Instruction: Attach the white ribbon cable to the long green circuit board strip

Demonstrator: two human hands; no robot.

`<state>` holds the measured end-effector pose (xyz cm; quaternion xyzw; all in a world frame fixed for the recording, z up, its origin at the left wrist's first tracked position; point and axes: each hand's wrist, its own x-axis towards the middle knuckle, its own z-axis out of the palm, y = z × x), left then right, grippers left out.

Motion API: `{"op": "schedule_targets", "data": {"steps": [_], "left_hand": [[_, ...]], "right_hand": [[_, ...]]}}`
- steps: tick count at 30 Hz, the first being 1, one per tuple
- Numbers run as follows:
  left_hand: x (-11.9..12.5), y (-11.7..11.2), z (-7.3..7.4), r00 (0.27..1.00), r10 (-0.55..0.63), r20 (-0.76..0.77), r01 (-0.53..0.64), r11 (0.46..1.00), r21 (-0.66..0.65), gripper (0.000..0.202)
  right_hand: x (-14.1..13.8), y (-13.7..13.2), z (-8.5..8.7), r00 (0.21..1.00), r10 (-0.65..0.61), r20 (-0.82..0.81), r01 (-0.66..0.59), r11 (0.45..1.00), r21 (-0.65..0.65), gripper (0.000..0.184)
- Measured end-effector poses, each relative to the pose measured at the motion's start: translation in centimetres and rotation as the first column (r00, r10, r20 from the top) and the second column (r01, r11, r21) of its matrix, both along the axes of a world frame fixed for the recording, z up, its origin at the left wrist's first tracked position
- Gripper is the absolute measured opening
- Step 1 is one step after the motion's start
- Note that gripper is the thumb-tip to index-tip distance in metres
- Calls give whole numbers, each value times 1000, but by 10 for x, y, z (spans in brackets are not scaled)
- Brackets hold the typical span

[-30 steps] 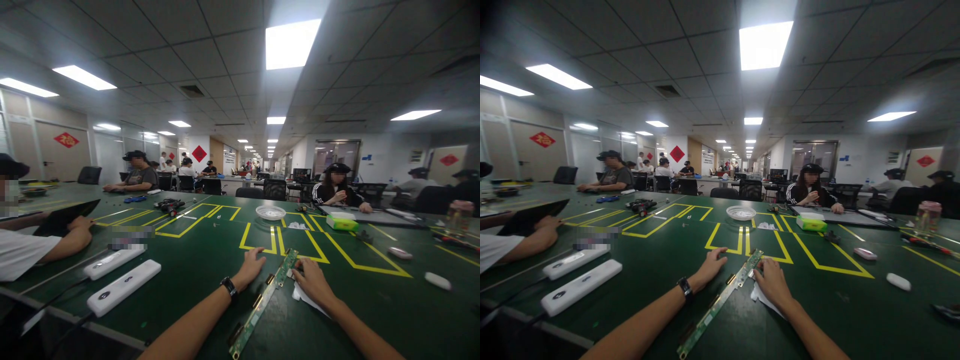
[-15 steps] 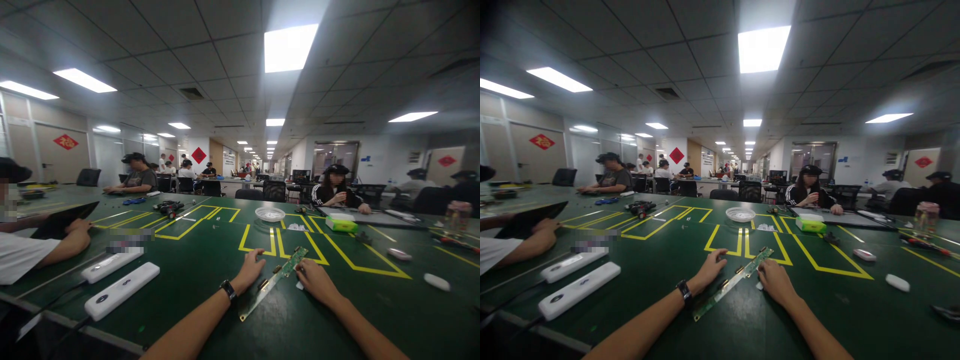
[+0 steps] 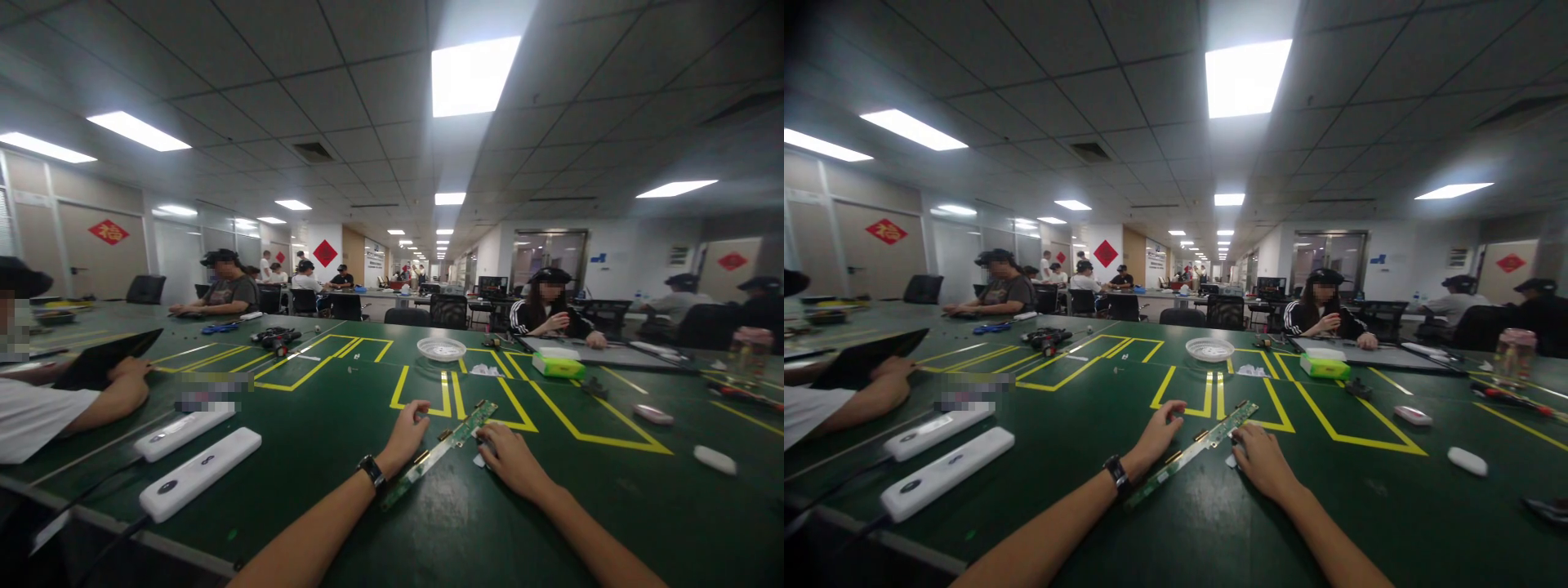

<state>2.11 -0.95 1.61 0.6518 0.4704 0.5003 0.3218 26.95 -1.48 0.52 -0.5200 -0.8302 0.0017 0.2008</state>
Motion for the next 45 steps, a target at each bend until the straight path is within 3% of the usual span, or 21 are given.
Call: {"op": "schedule_targets", "data": {"steps": [9, 14, 18, 23, 28, 34, 41, 45], "left_hand": [[2, 0, -2, 999, -21, -48, 23, 999, 45, 34], [-8, 5, 8, 990, -93, 109, 104, 990, -97, 30], [-20, 5, 15, 981, -128, 146, 152, 974, -167, 34], [-27, 8, 16, 990, -54, 127, 69, 990, -119, 31], [-27, 14, 9, 995, -44, 93, 48, 998, -43, 26], [-26, 15, 10, 997, -52, 52, 52, 999, -5, 24], [-16, -2, 18, 978, 68, -199, -14, 965, 260, 19], [-15, -6, 16, 949, 103, -297, -1, 946, 323, 20]], "right_hand": [[-8, -5, -2, 999, 45, 3, -45, 999, 12, 35], [7, 7, -4, 1000, -6, -3, 6, 1000, 18, 35], [9, 1, 0, 992, 105, -70, -105, 995, 2, 33], [-2, -11, 7, 951, 277, -140, -284, 958, -31, 35], [14, 8, 1, 995, 71, -68, -72, 997, -5, 33], [36, 18, -1, 987, -160, -1, 160, 987, -3, 32], [4, 3, 2, 998, 50, -39, -49, 999, 5, 36], [20, 14, 4, 998, -64, 7, 64, 998, -27, 36]]}}
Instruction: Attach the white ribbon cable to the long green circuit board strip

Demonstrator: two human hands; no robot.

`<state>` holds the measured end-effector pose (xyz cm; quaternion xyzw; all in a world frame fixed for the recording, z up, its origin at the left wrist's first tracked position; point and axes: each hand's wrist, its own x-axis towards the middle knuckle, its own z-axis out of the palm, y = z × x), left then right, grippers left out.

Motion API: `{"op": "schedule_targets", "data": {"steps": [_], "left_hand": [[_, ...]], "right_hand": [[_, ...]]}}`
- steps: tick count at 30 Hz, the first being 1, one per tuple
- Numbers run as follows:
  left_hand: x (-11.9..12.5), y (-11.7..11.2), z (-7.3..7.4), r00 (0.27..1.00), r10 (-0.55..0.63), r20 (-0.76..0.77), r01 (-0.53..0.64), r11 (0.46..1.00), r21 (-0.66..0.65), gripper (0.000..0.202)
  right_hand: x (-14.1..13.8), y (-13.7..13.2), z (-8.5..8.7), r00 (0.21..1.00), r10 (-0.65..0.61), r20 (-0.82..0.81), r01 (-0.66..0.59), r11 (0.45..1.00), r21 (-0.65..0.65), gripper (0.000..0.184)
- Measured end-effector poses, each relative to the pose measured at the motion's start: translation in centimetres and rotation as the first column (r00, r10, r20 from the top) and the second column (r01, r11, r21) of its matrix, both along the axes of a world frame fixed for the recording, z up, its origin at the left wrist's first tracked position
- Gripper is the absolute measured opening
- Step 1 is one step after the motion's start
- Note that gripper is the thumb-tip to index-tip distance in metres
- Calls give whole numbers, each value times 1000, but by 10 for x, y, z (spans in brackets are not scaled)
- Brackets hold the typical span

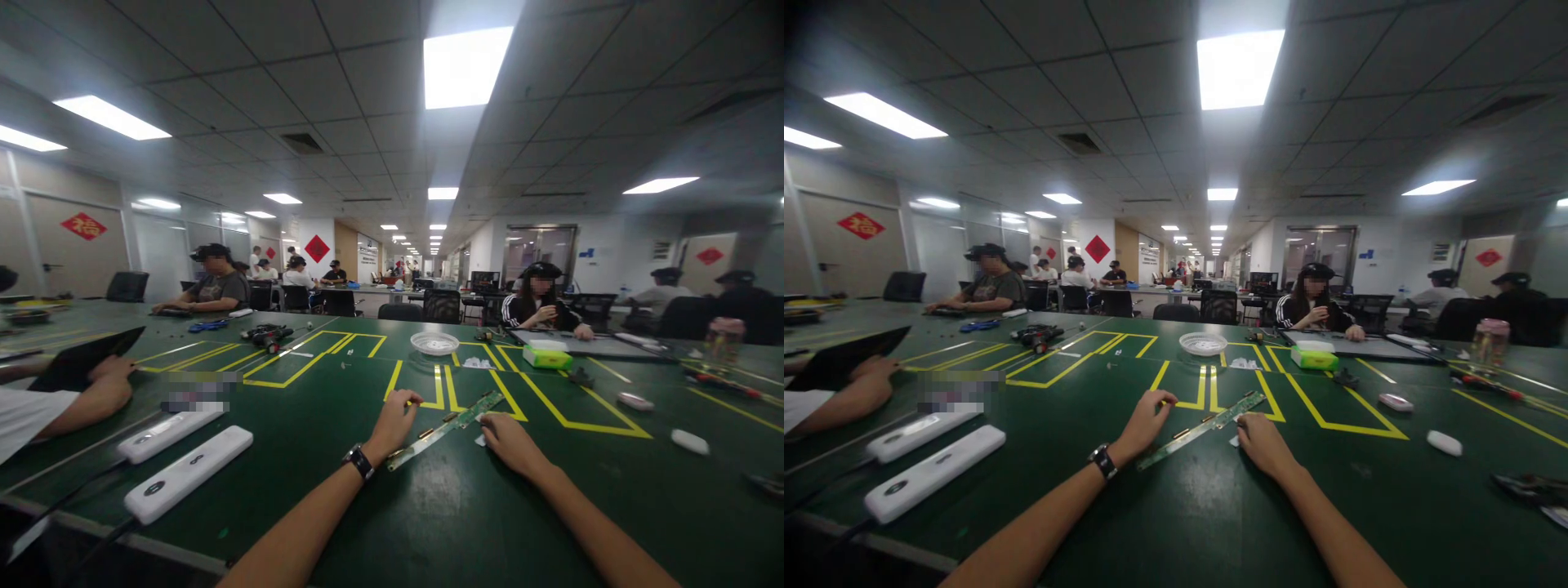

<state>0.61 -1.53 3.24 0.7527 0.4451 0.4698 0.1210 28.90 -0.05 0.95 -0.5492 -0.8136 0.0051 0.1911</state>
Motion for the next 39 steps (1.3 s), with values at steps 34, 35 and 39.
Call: {"op": "schedule_targets", "data": {"steps": [34, 35, 39], "left_hand": [[13, -14, 0, 993, -77, -94, 77, 997, -4, 19], [13, -15, 1, 992, -85, -96, 85, 996, -5, 19], [14, -17, 3, 990, -100, -97, 101, 995, -1, 19]], "right_hand": [[-24, -18, 0, 974, -157, 162, 150, 987, 53, 41], [-17, -16, 1, 965, -201, 168, 195, 980, 52, 41], [-4, -16, 4, 942, -278, 186, 276, 960, 40, 40]]}}
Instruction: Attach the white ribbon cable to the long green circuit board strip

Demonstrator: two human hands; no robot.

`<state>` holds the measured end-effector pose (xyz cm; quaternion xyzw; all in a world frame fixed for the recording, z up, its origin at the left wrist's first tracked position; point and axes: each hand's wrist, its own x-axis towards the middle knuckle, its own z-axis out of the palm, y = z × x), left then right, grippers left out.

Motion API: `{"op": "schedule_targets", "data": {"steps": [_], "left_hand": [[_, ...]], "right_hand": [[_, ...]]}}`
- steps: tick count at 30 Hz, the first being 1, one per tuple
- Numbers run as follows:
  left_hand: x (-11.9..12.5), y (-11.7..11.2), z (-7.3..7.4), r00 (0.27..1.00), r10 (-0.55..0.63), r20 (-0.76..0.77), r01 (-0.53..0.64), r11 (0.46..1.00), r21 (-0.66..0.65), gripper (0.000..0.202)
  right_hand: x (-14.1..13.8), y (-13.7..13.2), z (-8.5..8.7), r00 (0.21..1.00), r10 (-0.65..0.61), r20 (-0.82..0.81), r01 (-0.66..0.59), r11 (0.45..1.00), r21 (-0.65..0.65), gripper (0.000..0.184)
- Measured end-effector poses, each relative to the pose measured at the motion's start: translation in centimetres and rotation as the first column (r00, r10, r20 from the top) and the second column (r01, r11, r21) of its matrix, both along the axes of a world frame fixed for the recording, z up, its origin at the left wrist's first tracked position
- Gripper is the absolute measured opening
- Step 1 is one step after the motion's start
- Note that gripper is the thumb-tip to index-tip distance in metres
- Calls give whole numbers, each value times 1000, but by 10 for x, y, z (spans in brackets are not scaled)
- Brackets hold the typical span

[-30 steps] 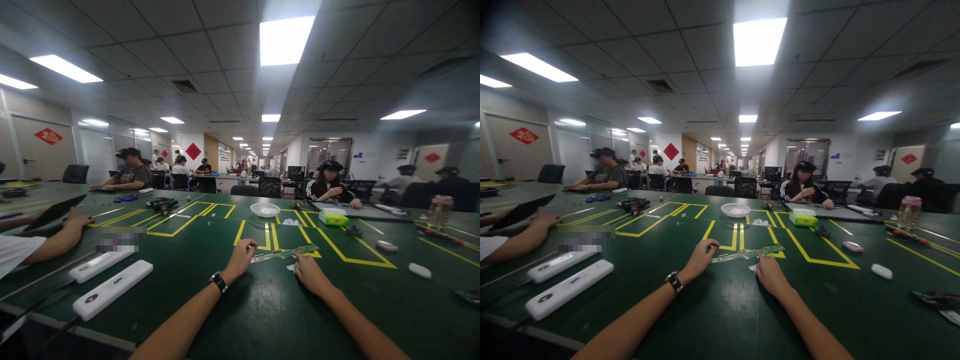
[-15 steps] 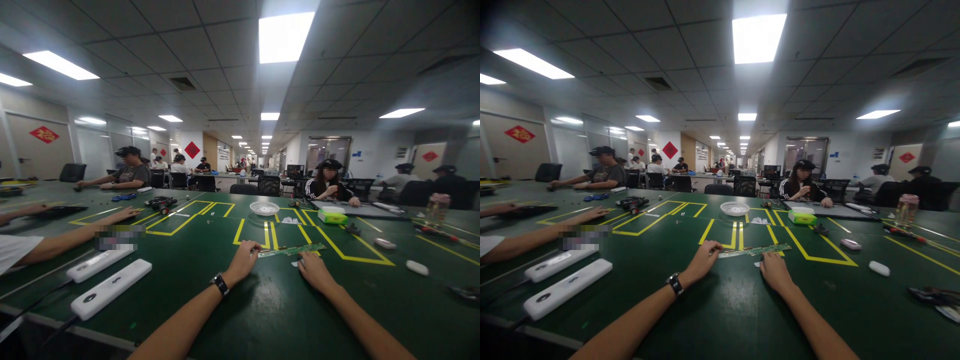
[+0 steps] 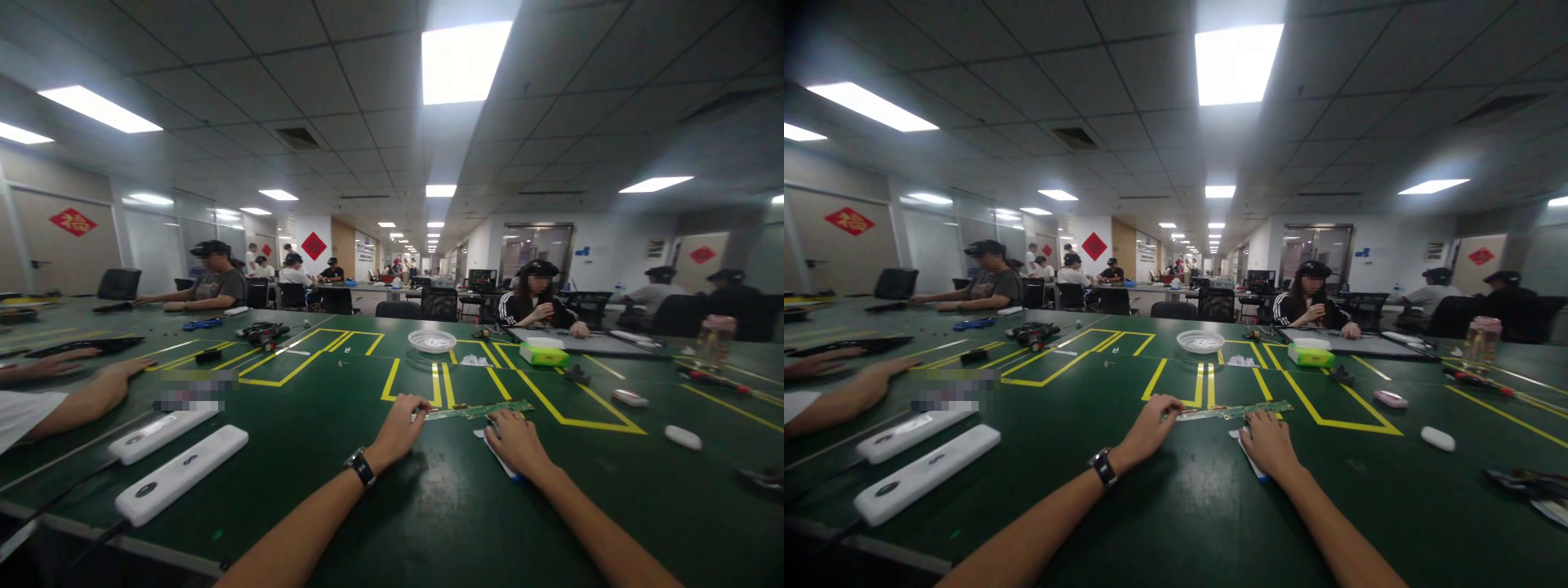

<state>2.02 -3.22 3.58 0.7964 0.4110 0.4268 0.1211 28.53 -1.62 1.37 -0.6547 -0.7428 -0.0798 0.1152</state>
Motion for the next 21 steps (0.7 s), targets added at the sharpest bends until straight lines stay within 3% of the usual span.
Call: {"op": "schedule_targets", "data": {"steps": [3, 8, 10, 16, 18, 21], "left_hand": [[1, 1, 0, 1000, 6, -9, -6, 1000, 4, 20], [-9, 7, 4, 991, -16, -132, 25, 998, 60, 22], [-18, 10, 8, 985, -3, -172, 18, 996, 87, 22], [-37, 21, 14, 972, 113, -204, -98, 992, 81, 23], [-39, 23, 14, 957, 143, -254, -119, 987, 107, 23], [-40, 23, 12, 931, 157, -329, -121, 984, 127, 24]], "right_hand": [[-14, -7, -2, 998, 69, 4, -69, 998, 7, 38], [-35, -15, -3, 953, 302, -22, -302, 953, 5, 40], [-28, -12, 0, 952, 303, -34, -303, 953, 1, 39], [6, -1, 4, 993, 108, -38, -110, 992, -57, 38], [1, -2, 1, 991, 127, -33, -129, 990, -56, 38], [-18, -8, -2, 963, 266, -50, -268, 962, -42, 39]]}}
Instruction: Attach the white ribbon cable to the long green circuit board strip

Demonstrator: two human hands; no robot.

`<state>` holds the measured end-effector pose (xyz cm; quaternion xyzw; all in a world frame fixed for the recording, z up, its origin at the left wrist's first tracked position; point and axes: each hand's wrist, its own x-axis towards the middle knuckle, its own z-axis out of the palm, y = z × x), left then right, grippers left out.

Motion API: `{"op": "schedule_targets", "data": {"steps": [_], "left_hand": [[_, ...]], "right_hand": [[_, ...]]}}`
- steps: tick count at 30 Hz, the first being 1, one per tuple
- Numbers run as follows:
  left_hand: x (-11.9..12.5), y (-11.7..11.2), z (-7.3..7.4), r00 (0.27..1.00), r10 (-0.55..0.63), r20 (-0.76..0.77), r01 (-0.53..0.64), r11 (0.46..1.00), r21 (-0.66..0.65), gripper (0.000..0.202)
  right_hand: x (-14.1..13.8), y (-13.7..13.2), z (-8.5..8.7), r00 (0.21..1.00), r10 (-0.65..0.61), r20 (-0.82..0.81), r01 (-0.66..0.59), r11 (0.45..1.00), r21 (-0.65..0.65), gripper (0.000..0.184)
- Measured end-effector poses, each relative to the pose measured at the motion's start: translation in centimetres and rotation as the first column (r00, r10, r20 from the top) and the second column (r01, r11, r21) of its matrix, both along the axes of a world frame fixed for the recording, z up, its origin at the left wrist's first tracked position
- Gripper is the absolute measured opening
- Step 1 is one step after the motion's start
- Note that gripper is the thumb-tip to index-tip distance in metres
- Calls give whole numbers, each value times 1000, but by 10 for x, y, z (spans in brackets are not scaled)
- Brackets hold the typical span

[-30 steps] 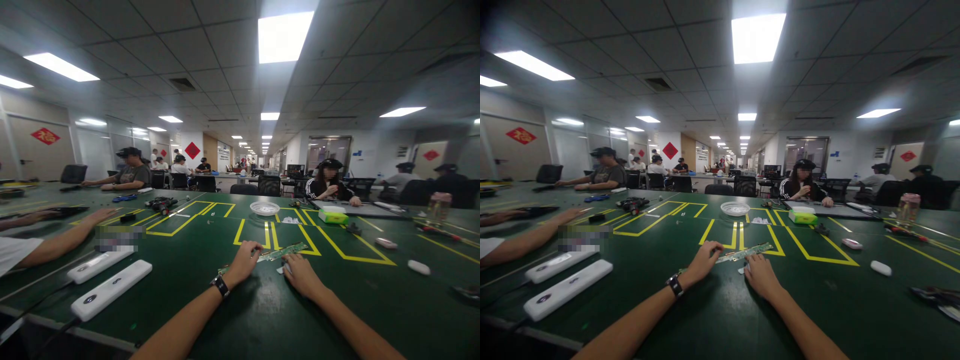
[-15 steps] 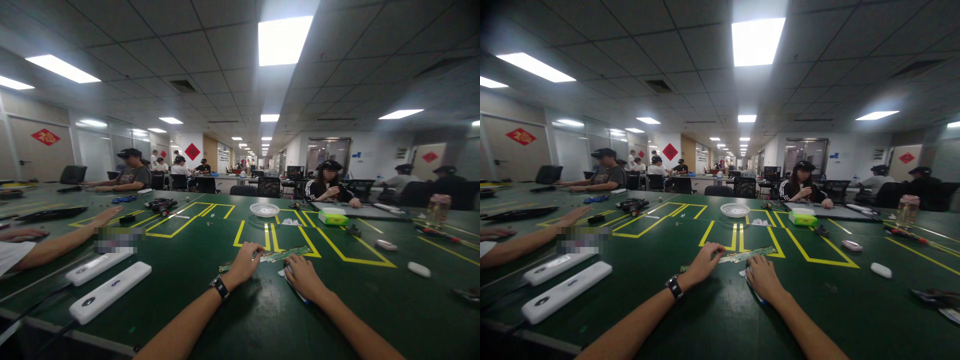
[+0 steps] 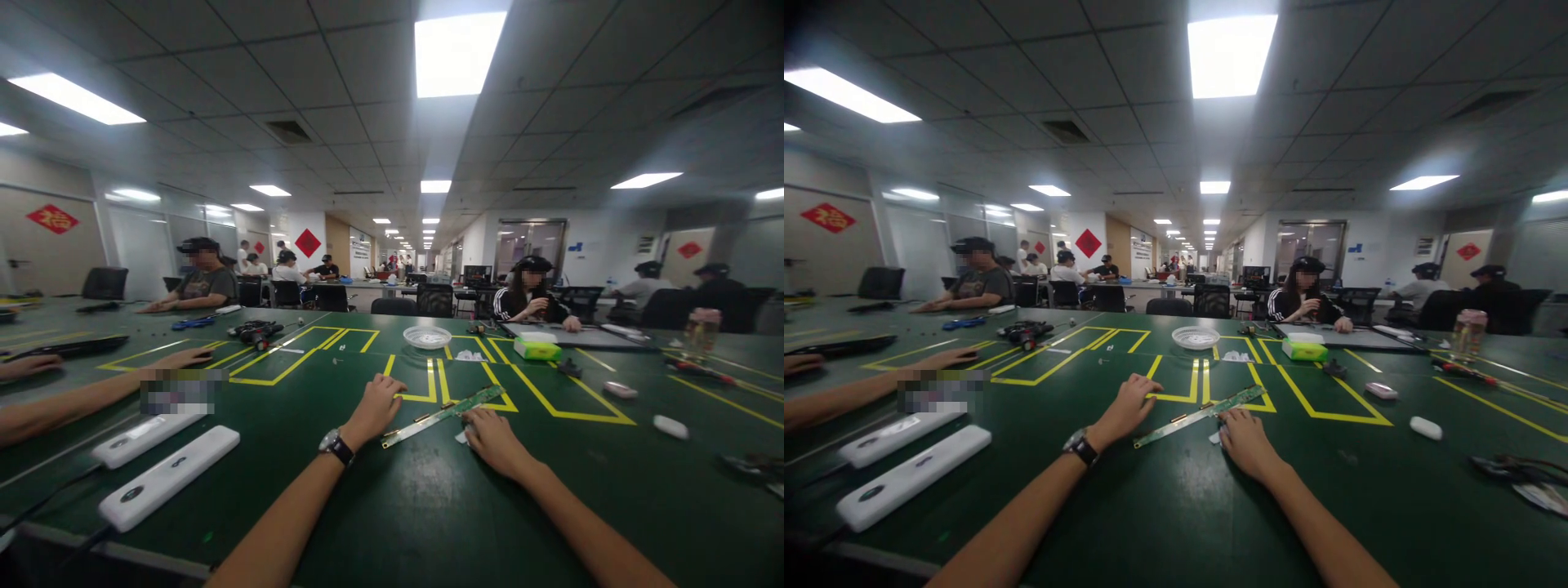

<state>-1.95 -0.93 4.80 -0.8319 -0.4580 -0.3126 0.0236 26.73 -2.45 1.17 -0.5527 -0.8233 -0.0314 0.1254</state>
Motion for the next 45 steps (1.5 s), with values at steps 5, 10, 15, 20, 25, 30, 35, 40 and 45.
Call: {"op": "schedule_targets", "data": {"steps": [5, 10, 15, 20, 25, 30, 35, 40, 45], "left_hand": [[5, -5, -11, 994, -50, -96, 42, 996, -77, 30], [17, -14, -26, 949, -250, -190, 214, 957, -194, 38], [23, -19, -23, 939, -309, -152, 282, 943, -179, 32], [27, -22, -20, 965, -221, -144, 200, 968, -150, 37], [39, -26, -25, 995, -79, -56, 74, 993, -87, 39], [52, -24, -39, 983, -70, -171, 43, 986, -158, 41], [60, -26, -42, 985, -106, -138, 82, 982, -169, 25], [64, -31, -37, 991, -131, 33, 135, 957, -259, 22], [67, -26, -41, 942, -190, 275, 283, 891, -354, 38]], "right_hand": [[-18, -9, 2, 982, 179, -60, -180, 984, 0, 38], [-1, -4, 8, 991, 107, -76, -108, 994, -16, 35], [12, 2, 9, 996, 24, -86, -24, 1000, 4, 25], [12, 4, 6, 996, -13, -90, 15, 1000, 18, 27], [8, 2, 4, 988, -155, -11, 155, 987, 30, 36], [3, 2, 2, 992, -111, -60, 111, 994, 0, 27], [-2, 0, 1, 989, -98, -112, 100, 995, 13, 24], [-3, -1, 0, 976, -198, -87, 200, 980, 16, 30], [0, 5, -5, 977, -136, -162, 138, 990, 0, 21]]}}
